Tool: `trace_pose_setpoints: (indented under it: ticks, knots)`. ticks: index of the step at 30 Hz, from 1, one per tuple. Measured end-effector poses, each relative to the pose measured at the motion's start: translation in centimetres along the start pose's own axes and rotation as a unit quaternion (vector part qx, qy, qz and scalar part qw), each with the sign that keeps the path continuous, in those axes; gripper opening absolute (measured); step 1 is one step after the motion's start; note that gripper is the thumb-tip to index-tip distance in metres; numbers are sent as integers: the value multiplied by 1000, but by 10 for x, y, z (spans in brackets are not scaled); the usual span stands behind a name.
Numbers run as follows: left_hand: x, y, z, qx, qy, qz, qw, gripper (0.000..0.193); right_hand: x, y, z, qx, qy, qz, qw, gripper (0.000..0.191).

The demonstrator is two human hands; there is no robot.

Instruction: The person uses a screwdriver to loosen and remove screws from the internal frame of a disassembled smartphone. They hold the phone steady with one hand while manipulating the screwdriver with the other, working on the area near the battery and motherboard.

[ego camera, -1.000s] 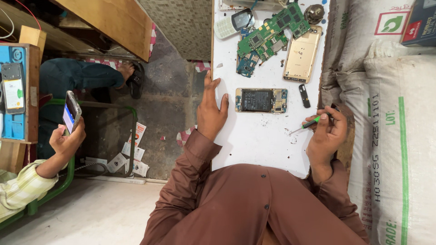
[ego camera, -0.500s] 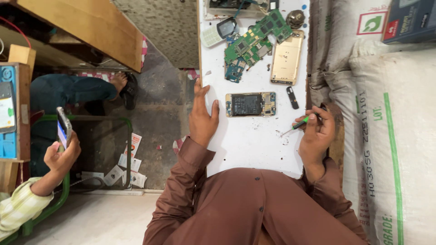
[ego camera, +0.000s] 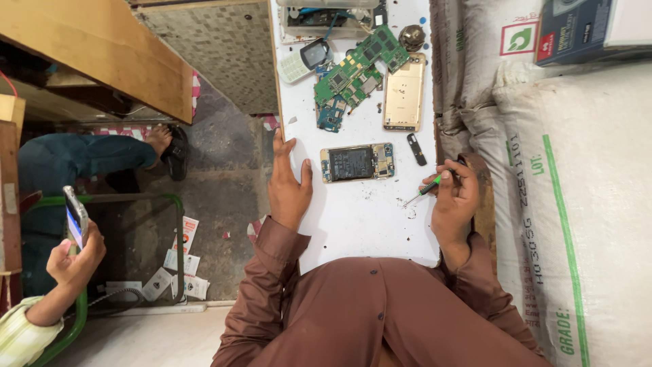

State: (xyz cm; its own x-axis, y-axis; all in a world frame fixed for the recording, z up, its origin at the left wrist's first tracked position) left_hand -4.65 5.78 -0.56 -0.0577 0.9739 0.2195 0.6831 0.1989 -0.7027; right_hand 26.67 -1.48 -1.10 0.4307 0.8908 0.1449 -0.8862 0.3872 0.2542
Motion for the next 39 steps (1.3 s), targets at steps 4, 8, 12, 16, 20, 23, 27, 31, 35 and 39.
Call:
trace_pose_setpoints:
  ticks: [4, 8, 12, 16, 20, 23, 27, 31, 35, 39]
  knots:
    - [-1, -1, 0, 7, 14, -13, 1000, 45, 0, 1, 2, -6, 5, -6, 1000, 23]
    - [-1, -1, 0, 6, 13, -9, 1000, 45, 1, 4, 4, -12, 3, -7, 1000, 23]
    - [0, -1, -1, 8, 0, -5, 1000, 45, 2, 8, 5, -3, -2, -4, 1000, 23]
    - [1, -1, -1, 38, -21, -1, 999, 43, 1, 10, 8, -27, -13, 7, 1000, 22]
    - [0, 2, 3, 32, -55, 28, 998, 44, 1, 9, 8, -12, -10, 0, 1000, 22]
    - [0, 2, 4, 30, -53, 27, 998, 44, 1, 9, 7, -18, -13, 0, 1000, 23]
    - [0, 1, 4, 24, -49, 23, 998, 44, 1, 9, 6, -17, -6, -6, 1000, 23]
    - [1, 0, 3, 17, -47, 29, 998, 44, 1, 10, 7, -15, -9, -5, 1000, 23]
    - [0, -1, 5, 15, -31, 21, 999, 44, -1, 7, 3, -1, 0, -25, 1000, 24]
    - [-4, 0, 7, 13, -3, 5, 1000, 44, -5, 4, 1, 1, -8, -23, 1000, 26]
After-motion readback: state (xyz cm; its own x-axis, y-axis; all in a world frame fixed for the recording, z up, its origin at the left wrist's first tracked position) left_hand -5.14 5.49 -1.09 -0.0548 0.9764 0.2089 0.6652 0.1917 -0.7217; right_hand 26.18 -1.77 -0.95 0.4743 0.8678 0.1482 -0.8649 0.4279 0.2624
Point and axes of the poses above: each hand's wrist, its own x-axis towards the middle knuckle, its own y-axis out of the palm, z = x × y, the point moved 6 cm from there along x, towards the middle knuckle, and after that the axes turned 9 degrees about x, right-handed, at the moved point
